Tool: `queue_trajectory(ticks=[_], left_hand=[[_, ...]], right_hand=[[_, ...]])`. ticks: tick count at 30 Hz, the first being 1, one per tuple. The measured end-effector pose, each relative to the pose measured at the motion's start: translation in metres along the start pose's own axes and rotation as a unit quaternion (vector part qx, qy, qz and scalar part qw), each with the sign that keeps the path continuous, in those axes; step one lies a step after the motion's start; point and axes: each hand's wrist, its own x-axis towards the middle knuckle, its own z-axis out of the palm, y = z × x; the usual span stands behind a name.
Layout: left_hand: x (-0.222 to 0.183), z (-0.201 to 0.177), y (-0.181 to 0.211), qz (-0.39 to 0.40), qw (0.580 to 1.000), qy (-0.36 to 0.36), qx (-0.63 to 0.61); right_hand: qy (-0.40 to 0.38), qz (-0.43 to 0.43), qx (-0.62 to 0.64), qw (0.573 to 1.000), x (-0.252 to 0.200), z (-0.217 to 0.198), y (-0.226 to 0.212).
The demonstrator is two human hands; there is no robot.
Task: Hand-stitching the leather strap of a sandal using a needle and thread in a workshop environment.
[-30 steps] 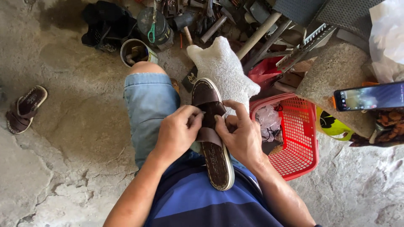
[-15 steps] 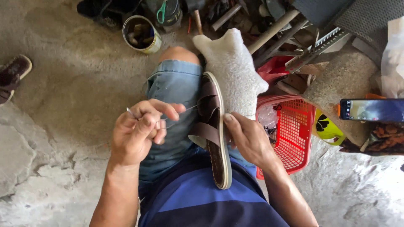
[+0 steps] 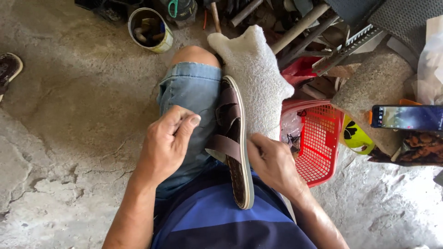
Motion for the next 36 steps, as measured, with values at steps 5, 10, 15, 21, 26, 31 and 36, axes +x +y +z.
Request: queue_trajectory(ticks=[5, 10, 15, 21, 26, 31, 36], left_hand=[[0.001, 0.009, 0.01, -0.004, 0.998, -0.025, 0.049], [0.001, 0.012, 0.012, -0.017, 0.997, -0.066, 0.045], [0.004, 0.012, 0.015, -0.08, 0.984, -0.127, 0.094], [0.009, 0.02, 0.016, -0.057, 0.975, -0.147, 0.157], [0.011, 0.021, 0.019, -0.054, 0.983, -0.146, 0.093], [0.016, 0.022, 0.014, -0.047, 0.984, -0.165, 0.055], [0.019, 0.037, 0.008, 0.049, 0.982, -0.167, 0.079]], right_hand=[[0.145, 0.038, 0.129, 0.98, -0.013, -0.004, 0.052], [0.314, 0.001, 0.143, 0.939, -0.014, -0.028, 0.097], [0.14, -0.269, 0.494, 0.815, 0.01, -0.039, 0.008], [0.179, -0.25, 0.031, 0.951, 0.029, -0.031, -0.042], [0.182, -0.217, -0.202, 0.937, 0.019, -0.007, -0.019], [0.149, -0.153, -0.265, 0.94, -0.008, -0.042, 0.016], [0.002, -0.138, -0.084, 0.987, -0.058, -0.045, 0.073]])
